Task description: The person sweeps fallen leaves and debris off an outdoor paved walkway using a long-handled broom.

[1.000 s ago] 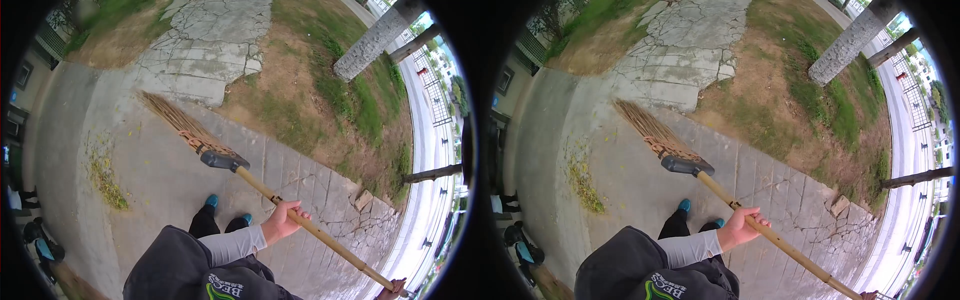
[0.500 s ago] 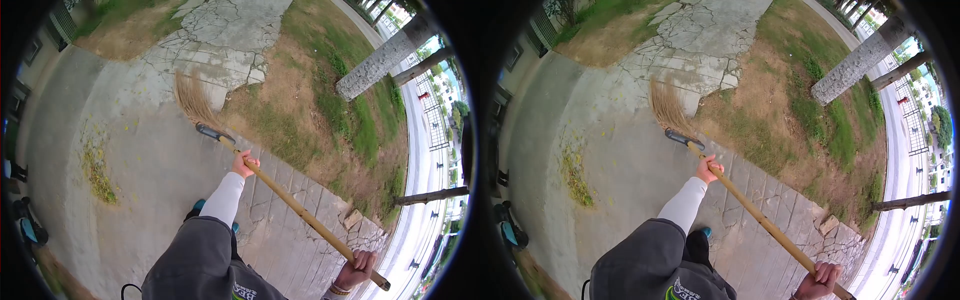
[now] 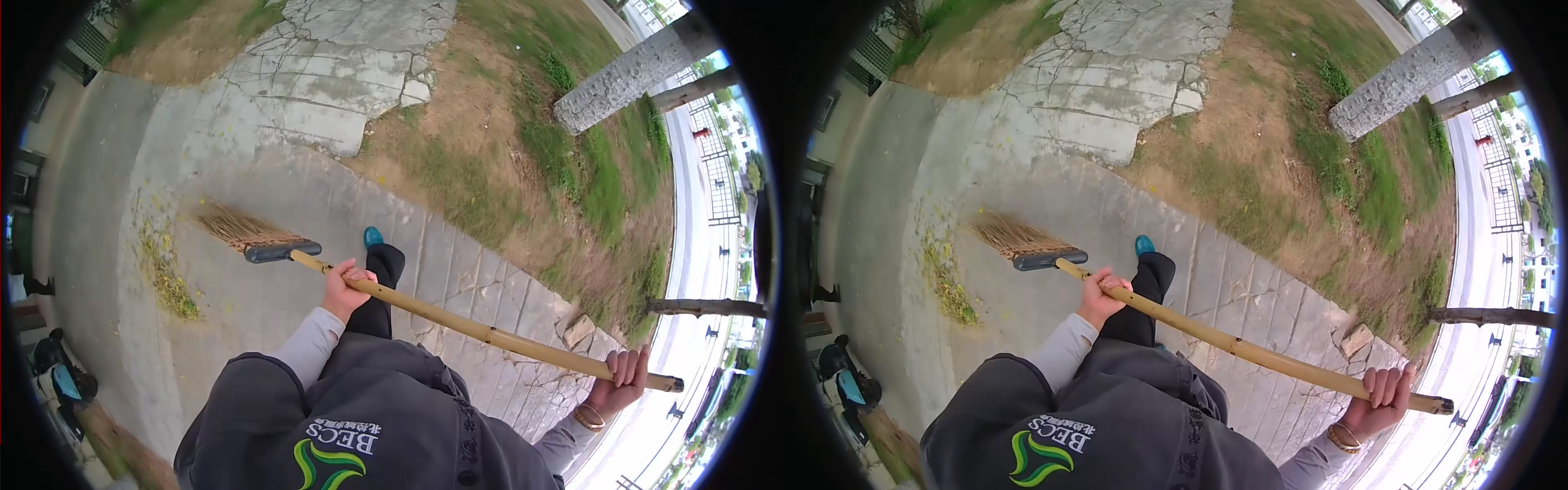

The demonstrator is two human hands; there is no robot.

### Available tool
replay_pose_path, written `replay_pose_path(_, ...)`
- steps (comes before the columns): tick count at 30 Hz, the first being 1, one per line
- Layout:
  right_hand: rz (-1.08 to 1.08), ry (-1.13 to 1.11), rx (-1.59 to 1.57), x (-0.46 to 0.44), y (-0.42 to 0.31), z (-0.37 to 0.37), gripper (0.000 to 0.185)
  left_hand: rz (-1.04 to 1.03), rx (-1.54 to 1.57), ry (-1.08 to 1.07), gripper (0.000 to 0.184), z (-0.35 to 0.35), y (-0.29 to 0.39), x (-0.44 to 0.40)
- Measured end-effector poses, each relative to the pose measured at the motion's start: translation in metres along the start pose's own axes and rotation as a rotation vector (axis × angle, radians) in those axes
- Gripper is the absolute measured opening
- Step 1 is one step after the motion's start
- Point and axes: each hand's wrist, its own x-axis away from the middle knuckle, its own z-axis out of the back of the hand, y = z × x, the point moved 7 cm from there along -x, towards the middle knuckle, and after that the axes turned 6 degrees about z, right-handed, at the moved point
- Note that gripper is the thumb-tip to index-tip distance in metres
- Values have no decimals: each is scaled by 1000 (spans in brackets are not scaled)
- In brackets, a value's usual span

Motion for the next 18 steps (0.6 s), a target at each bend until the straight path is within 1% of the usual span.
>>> replay_pose_path(3, 45, -77, 72, -57, 12, -64, 24, 60, 90, -4, 34, -25, 7, -23)
replay_pose_path(5, 69, -186, 68, -90, 22, -114, 25, 54, 126, -6, 33, -52, 12, -35)
replay_pose_path(6, 55, -185, 66, -108, 26, -130, 24, 43, 143, -16, 32, -66, 15, -37)
replay_pose_path(9, 25, -326, -51, -156, 42, -179, 22, 58, 170, -51, 31, -120, 23, -36)
replay_pose_path(10, 30, -314, -72, -170, 44, -188, 21, 63, 170, -53, 31, -136, 26, -35)
replay_pose_path(12, 33, -374, -120, -192, 50, -215, 18, 50, 172, -48, 31, -153, 35, -39)
replay_pose_path(15, 8, -418, -128, -214, 66, -248, 15, 86, 230, -157, 28, -180, 47, -45)
replay_pose_path(18, -11, -456, -124, -227, 84, -279, 14, 29, 228, -130, 28, -187, 62, -53)
